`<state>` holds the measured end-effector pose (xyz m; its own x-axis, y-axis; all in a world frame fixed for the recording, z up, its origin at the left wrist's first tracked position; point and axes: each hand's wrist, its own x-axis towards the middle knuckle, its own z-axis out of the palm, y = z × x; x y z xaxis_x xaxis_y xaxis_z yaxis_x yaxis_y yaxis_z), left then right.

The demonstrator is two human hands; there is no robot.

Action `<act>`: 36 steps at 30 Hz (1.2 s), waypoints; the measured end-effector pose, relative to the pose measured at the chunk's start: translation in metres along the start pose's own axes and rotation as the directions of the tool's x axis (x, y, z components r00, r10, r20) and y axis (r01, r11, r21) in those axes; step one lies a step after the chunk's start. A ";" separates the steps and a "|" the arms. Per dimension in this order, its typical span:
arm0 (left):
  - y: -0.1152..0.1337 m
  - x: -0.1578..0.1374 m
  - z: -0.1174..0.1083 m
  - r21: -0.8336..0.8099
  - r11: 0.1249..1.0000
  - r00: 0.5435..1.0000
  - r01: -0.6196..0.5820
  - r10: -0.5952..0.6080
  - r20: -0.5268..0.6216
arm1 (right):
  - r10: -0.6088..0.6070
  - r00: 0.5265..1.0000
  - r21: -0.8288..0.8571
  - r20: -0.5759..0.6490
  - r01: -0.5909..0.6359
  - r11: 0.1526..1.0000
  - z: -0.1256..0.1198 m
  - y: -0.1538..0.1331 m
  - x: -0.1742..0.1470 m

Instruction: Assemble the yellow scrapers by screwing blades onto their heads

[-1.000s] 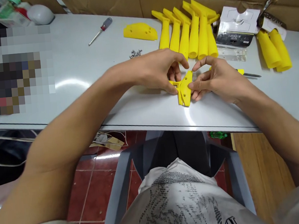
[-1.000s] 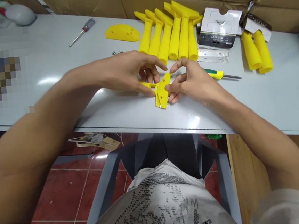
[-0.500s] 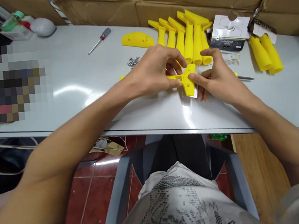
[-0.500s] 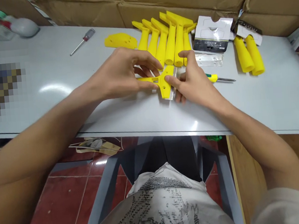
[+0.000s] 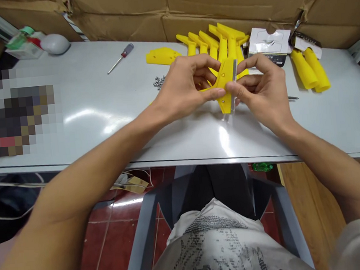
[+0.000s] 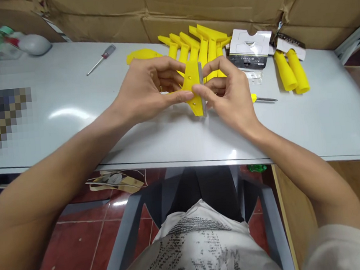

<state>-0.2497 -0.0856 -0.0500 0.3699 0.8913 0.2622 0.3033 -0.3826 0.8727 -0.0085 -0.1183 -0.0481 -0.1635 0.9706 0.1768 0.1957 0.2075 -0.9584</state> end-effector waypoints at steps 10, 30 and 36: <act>0.001 0.001 -0.007 0.031 0.999 0.999 -0.014 0.013 0.034 | -0.130 0.991 -0.061 0.012 0.130 0.990 -0.003 0.004 0.005; 0.002 0.006 -0.012 -0.116 0.993 0.998 -0.020 0.026 0.056 | -0.087 0.996 -0.067 0.022 0.088 0.994 -0.007 0.001 0.007; 0.000 0.011 -0.009 -0.136 0.989 0.995 -0.053 0.065 0.081 | -0.144 0.986 -0.056 0.082 0.148 0.987 -0.005 0.013 0.015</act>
<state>-0.2535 -0.0739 -0.0435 0.4588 0.8419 0.2840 0.1606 -0.3929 0.9054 -0.0038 -0.1008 -0.0567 -0.2684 0.9175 0.2936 0.2230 0.3557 -0.9076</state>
